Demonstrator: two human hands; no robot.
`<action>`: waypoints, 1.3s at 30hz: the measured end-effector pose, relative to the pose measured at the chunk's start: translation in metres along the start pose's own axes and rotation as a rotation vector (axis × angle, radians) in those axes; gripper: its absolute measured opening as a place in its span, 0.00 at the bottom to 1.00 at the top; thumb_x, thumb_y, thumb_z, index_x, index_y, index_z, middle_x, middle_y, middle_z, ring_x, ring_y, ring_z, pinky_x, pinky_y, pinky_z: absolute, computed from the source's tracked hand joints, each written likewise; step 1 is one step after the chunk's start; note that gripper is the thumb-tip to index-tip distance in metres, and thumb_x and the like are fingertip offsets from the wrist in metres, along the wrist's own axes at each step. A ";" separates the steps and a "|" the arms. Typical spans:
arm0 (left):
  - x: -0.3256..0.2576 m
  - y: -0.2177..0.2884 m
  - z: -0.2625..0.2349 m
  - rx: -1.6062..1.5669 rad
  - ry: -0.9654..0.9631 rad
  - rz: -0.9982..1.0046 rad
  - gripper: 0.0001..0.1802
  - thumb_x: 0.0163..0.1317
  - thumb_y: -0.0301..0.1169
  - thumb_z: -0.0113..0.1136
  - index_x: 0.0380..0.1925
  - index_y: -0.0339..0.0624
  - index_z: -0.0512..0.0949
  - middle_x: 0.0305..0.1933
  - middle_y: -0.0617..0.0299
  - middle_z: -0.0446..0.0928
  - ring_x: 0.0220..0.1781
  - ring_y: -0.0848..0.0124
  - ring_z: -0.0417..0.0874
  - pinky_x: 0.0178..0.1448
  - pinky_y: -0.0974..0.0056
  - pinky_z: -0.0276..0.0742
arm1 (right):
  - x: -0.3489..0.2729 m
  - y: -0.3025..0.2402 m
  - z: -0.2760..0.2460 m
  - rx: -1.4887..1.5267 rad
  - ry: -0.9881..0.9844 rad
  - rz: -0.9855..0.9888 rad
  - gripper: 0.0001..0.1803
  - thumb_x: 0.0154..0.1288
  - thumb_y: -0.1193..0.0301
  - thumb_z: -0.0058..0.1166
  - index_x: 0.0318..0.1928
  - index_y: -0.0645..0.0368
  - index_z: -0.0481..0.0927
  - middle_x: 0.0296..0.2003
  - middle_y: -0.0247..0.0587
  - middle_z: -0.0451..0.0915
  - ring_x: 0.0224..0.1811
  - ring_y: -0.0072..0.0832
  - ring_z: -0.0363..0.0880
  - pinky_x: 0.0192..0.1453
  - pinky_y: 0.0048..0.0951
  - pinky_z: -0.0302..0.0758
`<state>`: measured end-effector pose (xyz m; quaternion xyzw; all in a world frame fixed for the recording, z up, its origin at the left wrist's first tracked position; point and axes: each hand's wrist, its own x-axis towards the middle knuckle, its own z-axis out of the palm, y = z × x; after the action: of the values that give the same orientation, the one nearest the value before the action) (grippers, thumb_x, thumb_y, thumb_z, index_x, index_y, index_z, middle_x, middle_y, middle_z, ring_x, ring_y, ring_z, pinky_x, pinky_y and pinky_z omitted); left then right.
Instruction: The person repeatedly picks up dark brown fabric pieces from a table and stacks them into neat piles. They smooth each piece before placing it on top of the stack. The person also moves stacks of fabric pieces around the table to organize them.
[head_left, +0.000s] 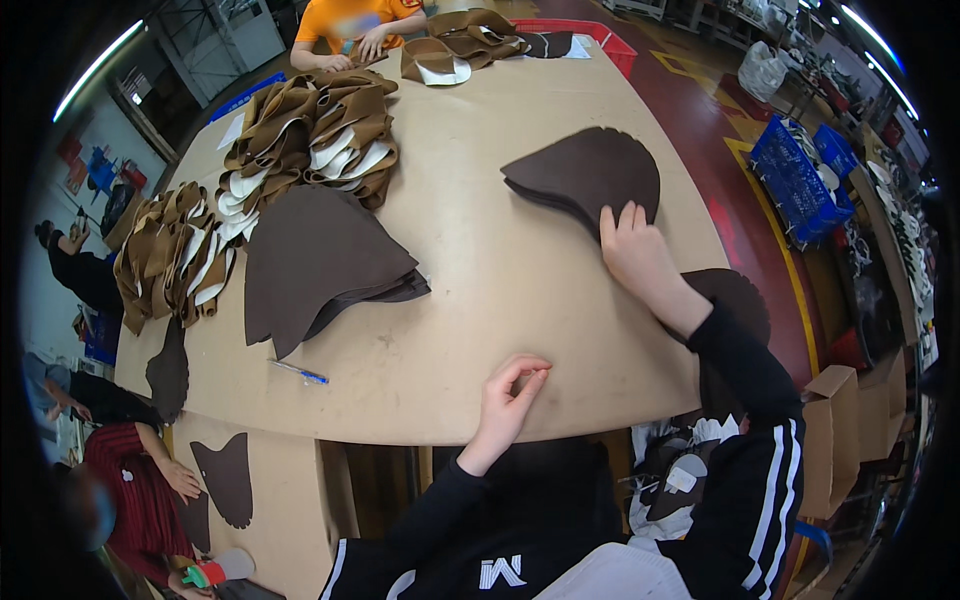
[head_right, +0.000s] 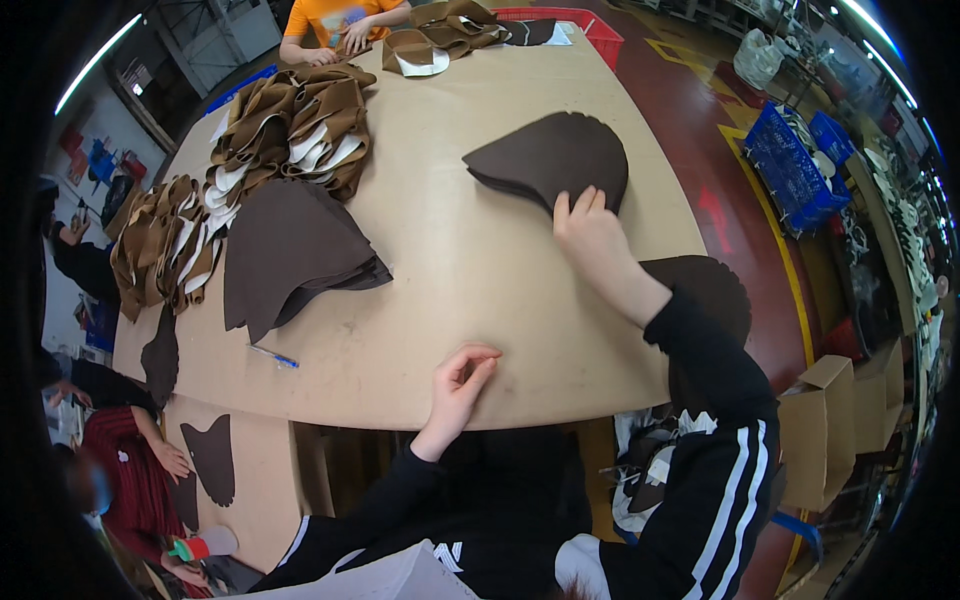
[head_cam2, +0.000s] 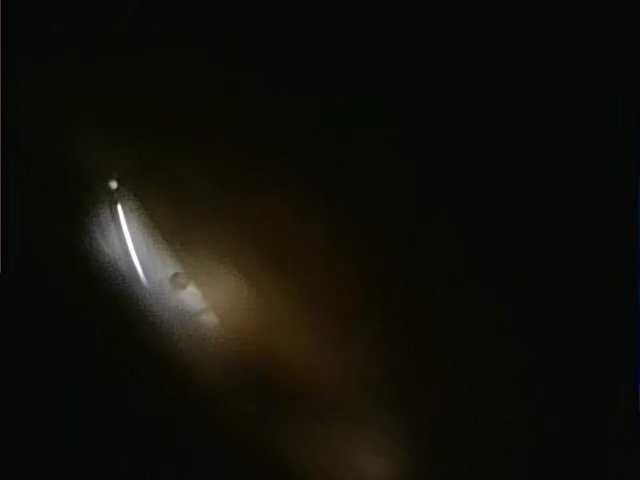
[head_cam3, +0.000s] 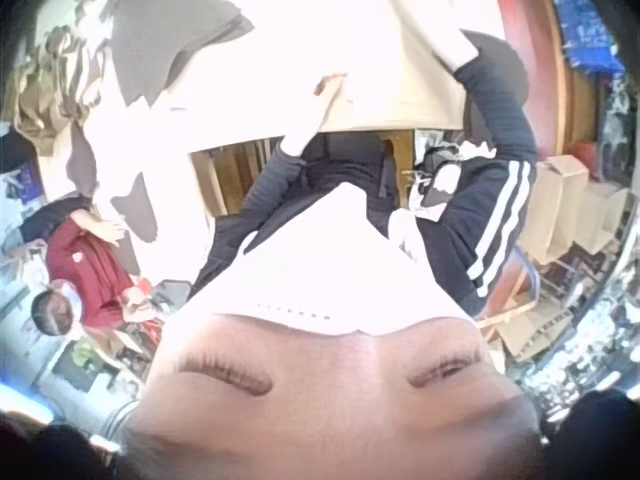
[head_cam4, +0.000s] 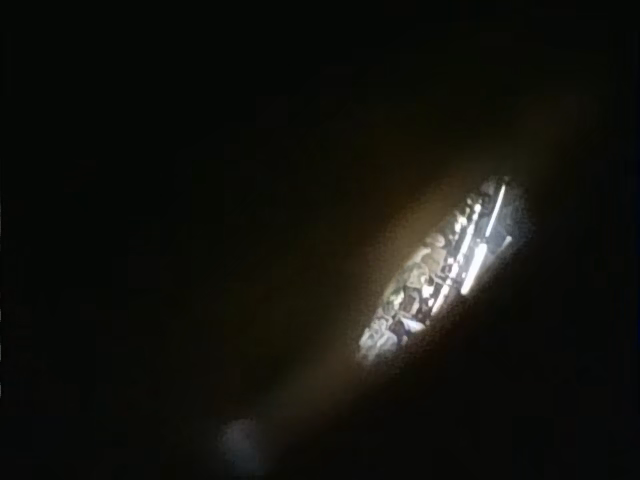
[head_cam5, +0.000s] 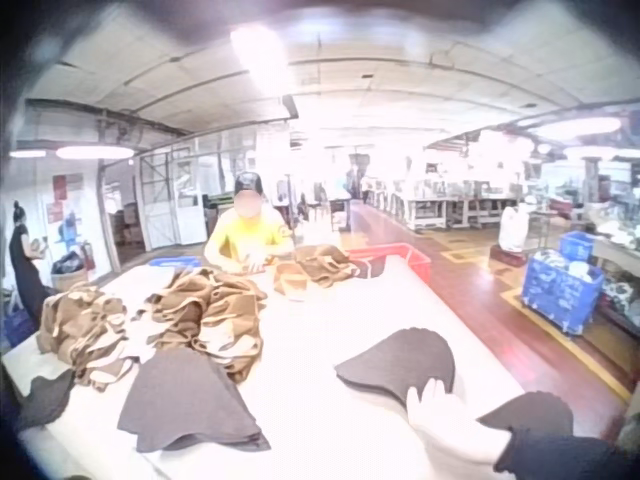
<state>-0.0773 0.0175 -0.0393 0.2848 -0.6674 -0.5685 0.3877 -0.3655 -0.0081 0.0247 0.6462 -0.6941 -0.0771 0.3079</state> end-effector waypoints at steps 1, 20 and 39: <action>-0.005 -0.006 -0.002 -0.033 0.065 -0.014 0.07 0.68 0.22 0.63 0.45 0.37 0.83 0.50 0.56 0.83 0.53 0.65 0.83 0.58 0.65 0.75 | -0.009 -0.007 -0.015 -0.003 -0.026 -0.036 0.30 0.61 0.73 0.54 0.64 0.71 0.75 0.52 0.77 0.80 0.55 0.56 0.85 0.40 0.33 0.87; -0.025 0.035 -0.077 0.442 0.099 -0.150 0.31 0.55 0.30 0.79 0.59 0.34 0.81 0.48 0.56 0.78 0.52 0.65 0.79 0.60 0.64 0.74 | -0.080 -0.031 -0.098 0.908 -0.090 -0.118 0.42 0.68 0.48 0.61 0.72 0.62 0.69 0.75 0.52 0.66 0.79 0.46 0.62 0.80 0.47 0.60; -0.023 0.062 -0.074 0.200 0.210 -0.456 0.20 0.59 0.26 0.76 0.52 0.36 0.84 0.51 0.57 0.85 0.44 0.71 0.85 0.49 0.64 0.82 | -0.093 -0.059 -0.101 1.044 -0.040 -0.139 0.41 0.61 0.53 0.66 0.71 0.57 0.72 0.72 0.52 0.69 0.74 0.48 0.68 0.76 0.51 0.65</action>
<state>0.0008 0.0084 0.0214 0.5220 -0.5948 -0.5399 0.2867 -0.2644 0.0999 0.0446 0.7564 -0.6013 0.2466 -0.0742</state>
